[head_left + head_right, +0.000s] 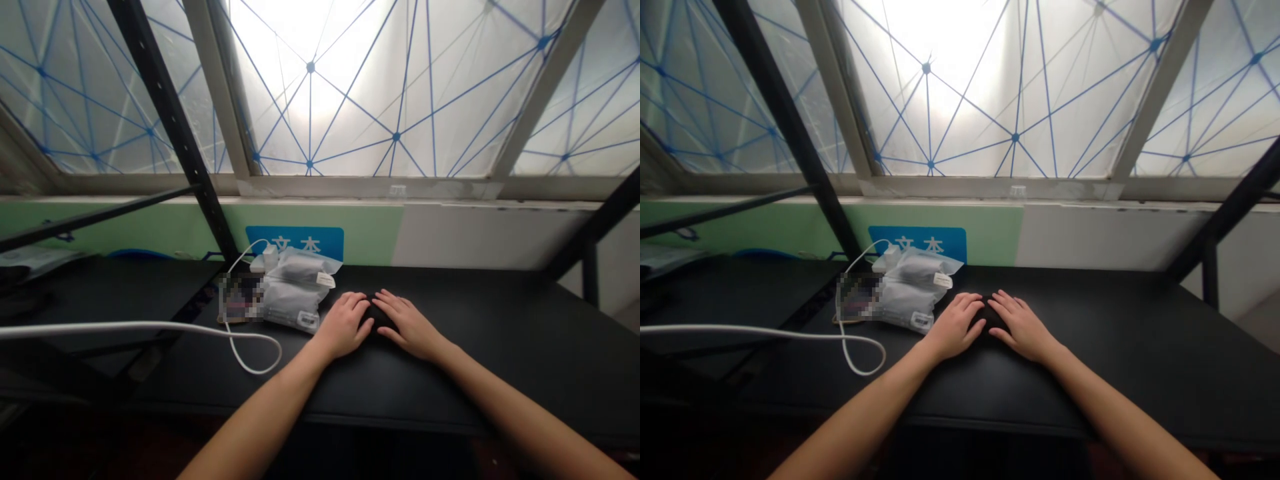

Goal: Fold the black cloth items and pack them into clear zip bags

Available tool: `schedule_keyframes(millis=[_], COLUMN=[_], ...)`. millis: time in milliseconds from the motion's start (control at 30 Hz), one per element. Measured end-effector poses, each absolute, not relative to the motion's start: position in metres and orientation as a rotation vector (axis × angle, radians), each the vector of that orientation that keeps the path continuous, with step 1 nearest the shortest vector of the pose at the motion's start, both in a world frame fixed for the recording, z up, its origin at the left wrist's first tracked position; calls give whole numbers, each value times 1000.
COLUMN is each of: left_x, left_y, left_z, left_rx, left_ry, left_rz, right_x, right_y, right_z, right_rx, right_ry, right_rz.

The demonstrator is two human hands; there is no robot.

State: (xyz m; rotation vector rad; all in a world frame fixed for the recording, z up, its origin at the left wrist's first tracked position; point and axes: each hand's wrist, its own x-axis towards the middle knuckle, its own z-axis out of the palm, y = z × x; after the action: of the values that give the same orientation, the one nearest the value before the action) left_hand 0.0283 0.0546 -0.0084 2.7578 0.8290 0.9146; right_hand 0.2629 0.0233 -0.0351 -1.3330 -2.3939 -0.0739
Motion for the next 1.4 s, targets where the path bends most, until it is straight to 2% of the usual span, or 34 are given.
schedule_keyframes(millis=[1400], left_x=[32], left_y=[61], left_z=[-23], left_rx=[2734], left_ry=[761], left_rz=[955], right_x=[264], right_y=[21], right_z=[-34], right_rx=[-1333], right_ry=[-2339], right_rz=[-93])
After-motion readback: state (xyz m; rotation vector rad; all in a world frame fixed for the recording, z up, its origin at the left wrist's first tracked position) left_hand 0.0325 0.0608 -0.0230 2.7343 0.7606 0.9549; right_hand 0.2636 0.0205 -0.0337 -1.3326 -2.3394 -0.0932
